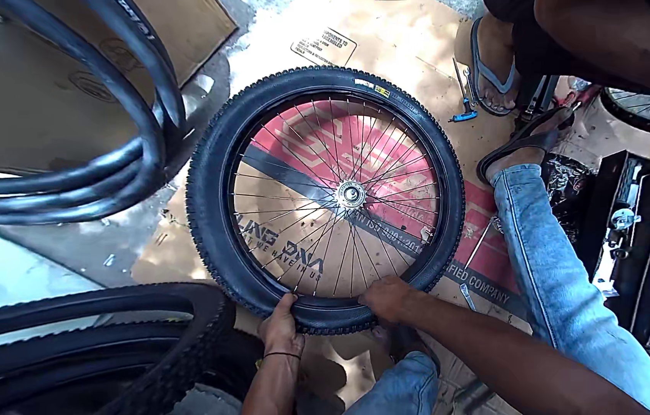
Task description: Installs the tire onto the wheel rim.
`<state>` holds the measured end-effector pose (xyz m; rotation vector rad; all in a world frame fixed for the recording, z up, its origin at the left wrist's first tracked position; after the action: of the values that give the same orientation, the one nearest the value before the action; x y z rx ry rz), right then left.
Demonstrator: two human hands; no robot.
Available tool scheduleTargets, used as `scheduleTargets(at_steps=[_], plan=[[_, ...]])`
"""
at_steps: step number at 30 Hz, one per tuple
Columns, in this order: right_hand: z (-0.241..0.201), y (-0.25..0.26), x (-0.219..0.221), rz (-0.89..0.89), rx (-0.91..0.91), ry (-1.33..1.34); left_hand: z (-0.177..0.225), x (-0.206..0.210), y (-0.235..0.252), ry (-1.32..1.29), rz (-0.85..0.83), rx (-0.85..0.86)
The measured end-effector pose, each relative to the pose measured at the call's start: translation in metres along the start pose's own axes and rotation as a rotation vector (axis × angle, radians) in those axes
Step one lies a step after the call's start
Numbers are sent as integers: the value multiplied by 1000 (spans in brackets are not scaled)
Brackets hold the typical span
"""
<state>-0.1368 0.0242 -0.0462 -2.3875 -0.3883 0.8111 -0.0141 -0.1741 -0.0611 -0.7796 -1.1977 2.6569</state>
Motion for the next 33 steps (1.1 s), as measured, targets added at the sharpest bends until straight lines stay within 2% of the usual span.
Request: scheduleTargets(at_steps=[4, 9, 12, 14, 21, 27, 30, 33], plan=[[2, 16, -4, -141, 73, 100, -7, -2, 1, -42, -44, 25], [-14, 22, 35, -296, 50, 304, -27, -22, -3, 8, -129, 26], [-31, 6, 47, -268, 85, 345, -20, -13, -1, 64, -173, 31], [-28, -3, 50, -184, 104, 328, -11, 0, 0, 99, -172, 31], [-26, -7, 50, -151, 101, 310, -3, 0, -9, 210, -4, 66], [-24, -5, 48, -138, 85, 295, -2, 1, -10, 246, 78, 47], [-19, -8, 47, -71, 89, 288, -4, -1, -10, 251, 75, 58], [-16, -11, 37, 19, 97, 344, -6, -3, -6, 191, 2, 83]])
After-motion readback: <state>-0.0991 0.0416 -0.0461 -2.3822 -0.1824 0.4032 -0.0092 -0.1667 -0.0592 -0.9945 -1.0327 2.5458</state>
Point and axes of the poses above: each hand's wrist, its own y-axis towards the middle knuckle, its own x-axis out of the palm, z = x × y, the point moved 10 cm from there along y, towards the middle knuckle, and after that the axes turned 9 degrees about -x, right-handed, at the moved point
